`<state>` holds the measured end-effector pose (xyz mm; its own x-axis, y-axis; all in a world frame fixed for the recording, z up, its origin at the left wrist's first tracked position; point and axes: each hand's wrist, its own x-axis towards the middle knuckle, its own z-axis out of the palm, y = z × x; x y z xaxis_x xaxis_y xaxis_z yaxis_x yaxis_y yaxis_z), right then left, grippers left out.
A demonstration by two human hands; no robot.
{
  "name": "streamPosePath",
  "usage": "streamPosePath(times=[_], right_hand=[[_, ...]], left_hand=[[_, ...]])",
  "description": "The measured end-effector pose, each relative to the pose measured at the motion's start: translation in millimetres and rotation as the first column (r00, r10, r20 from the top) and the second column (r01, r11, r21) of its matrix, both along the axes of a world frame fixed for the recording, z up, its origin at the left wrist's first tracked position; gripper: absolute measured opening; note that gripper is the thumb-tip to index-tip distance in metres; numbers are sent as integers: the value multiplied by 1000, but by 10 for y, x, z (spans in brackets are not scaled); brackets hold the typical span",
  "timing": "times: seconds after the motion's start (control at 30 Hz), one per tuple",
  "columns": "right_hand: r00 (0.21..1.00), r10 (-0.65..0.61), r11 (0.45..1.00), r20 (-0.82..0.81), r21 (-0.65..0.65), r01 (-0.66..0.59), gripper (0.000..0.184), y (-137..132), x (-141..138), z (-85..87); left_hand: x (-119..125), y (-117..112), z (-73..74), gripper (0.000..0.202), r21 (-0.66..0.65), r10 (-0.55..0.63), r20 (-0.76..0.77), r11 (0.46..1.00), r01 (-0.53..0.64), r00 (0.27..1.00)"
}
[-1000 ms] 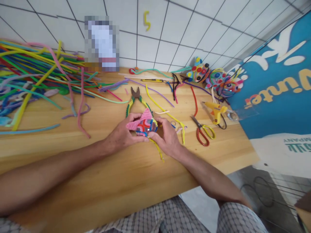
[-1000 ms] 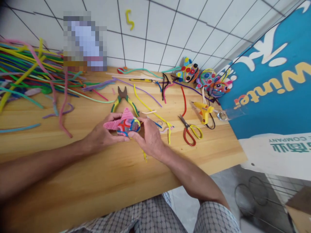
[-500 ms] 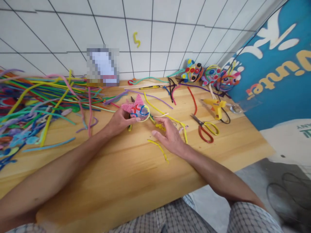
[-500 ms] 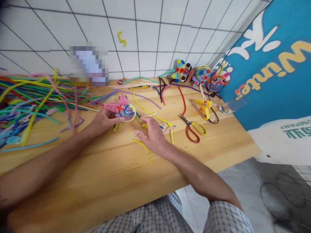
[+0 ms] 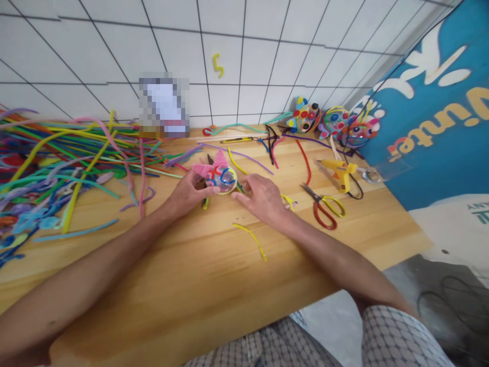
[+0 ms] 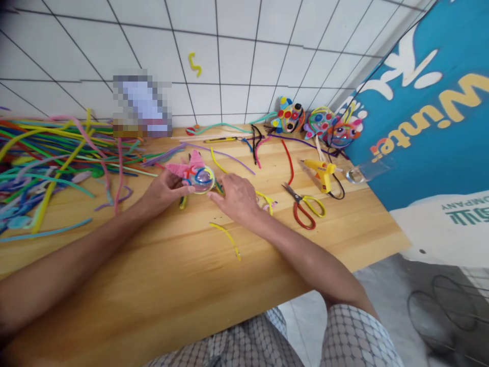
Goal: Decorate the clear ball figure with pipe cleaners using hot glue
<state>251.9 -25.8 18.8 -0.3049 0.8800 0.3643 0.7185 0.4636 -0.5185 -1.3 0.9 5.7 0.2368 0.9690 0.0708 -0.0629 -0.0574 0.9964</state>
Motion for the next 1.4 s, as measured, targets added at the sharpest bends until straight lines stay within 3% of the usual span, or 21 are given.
streamPosePath(times=[0.07,0.17,0.33,0.53,0.8,1.07,1.2,1.4], right_hand=[[999,42,999,-19,29,-42,18,1,-62,-24],[978,82,994,-190,90,-66,25,5,-61,74],[903,-44,997,-428,32,64,29,135,17,303],[946,23,998,-325,56,-5,21,172,-34,162],[979,153,964,-132,239,-118,14,163,-5,117],[993,110,968,-30,229,-100,19,172,-89,63],[994,63,982,-90,181,-45,14,236,-75,139],[930,-59,997,-362,19,71,9,293,62,239]], left_hand=[[12,-7,1,70,10,-6,16,1000,6,1000],[23,-17,-8,69,19,-10,29,1000,9,1000],[21,-22,-25,70,19,1,22,1000,-2,1000],[17,-19,-73,69,21,5,39,1000,-6,999],[-7,-26,-131,72,1,12,32,1000,-12,999],[9,-36,-141,65,33,3,40,999,-5,999],[6,-23,-165,65,55,6,18,998,-7,1000],[5,-24,-140,61,51,-2,13,999,2,1000]])
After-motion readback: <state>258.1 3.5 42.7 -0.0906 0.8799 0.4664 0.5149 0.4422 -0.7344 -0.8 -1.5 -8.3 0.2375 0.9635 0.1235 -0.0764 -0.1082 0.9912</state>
